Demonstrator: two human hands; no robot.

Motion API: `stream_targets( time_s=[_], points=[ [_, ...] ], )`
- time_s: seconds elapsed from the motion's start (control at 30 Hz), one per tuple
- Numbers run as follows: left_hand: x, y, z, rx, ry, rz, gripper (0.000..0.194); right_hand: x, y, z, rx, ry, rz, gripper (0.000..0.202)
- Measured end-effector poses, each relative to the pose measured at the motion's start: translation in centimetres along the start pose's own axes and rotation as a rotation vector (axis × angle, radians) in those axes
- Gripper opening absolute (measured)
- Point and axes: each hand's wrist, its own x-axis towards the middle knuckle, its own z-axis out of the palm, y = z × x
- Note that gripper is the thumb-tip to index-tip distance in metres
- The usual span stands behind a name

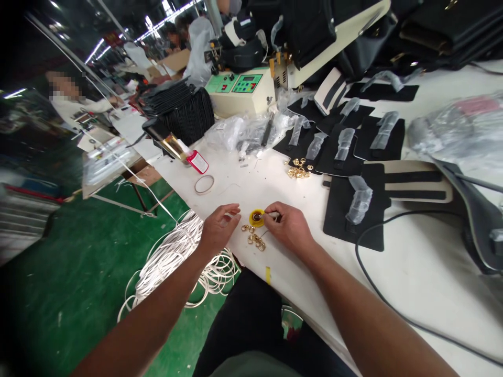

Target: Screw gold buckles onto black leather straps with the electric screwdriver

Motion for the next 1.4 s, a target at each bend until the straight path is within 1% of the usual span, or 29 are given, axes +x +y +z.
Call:
stream_targets(
  time_s=[0.1,0.17,0.23,0.33,0.47,0.57,0.63,0.67,0.73,0.87,0.97,1.03,1.1,1.17,1.3,1.4],
  points=[
    [2.7,-0.2,0.1,-0.027,-0.013,-0.012,0.027,0.1,-0.2,0.0,-0.001,-0.015,-0.002,0.022],
    [5.1,0.1,0.6,0.007,-0.044,0.049,0.027,0.2,-0.3,0.0,0.012,-0.03,-0.002,0.019],
    [7.9,0.7,1.6,0.07,-0.094,0.136,0.025,0.3,-0.3,0.1,0.023,-0.038,-0.005,0.016],
    [12.4,2.1,4.1,0.147,-0.173,0.235,0.023,0.4,-0.2,0.1,0.019,-0.029,-0.035,0.013],
    [17.5,3.5,8.6,0.223,-0.274,0.297,0.023,0.5,-0.2,0.3,-0.012,-0.021,-0.054,0.011],
    [19.9,3.9,11.3,0.271,-0.315,0.308,0.029,0.6,-0.2,0.3,-0.002,-0.018,-0.035,0.009],
    [20.7,4.0,12.4,0.286,-0.33,0.31,0.029,0.6,-0.2,0.3,0.017,-0.016,-0.044,0.009],
    [20.9,4.0,12.7,0.287,-0.337,0.31,0.025,0.7,-0.2,0.3,0.02,-0.017,-0.056,0.009],
    [21.2,4.0,12.9,0.277,-0.351,0.304,0.016,0.7,-0.2,0.3,0.019,-0.024,-0.071,0.009],
    [21.1,3.9,12.5,0.203,-0.341,0.266,0.018,0.6,-0.4,0.1,0.051,-0.036,-0.047,0.008],
    [20.5,3.5,11.5,0.111,-0.299,0.194,0.013,0.6,-0.5,0.0,0.042,-0.042,-0.041,0.009],
    [19.8,3.1,10.4,0.031,-0.264,0.123,0.009,0.5,-0.5,0.0,0.036,-0.046,-0.038,0.01],
    [18.6,2.6,9.0,-0.063,-0.228,0.029,0.007,0.5,-0.5,0.0,0.052,-0.045,-0.027,0.012],
    [16.9,2.2,7.4,-0.171,-0.197,-0.086,0.012,0.4,-0.4,0.1,0.071,-0.046,-0.009,0.015],
    [12.4,1.8,4.1,-0.403,-0.171,-0.301,0.028,0.2,-0.2,0.2,0.069,-0.058,0.003,0.02],
    [9.2,1.6,2.2,-0.555,-0.166,-0.408,0.036,0.2,-0.2,0.0,0.137,-0.065,0.02,0.023]
  ],
)
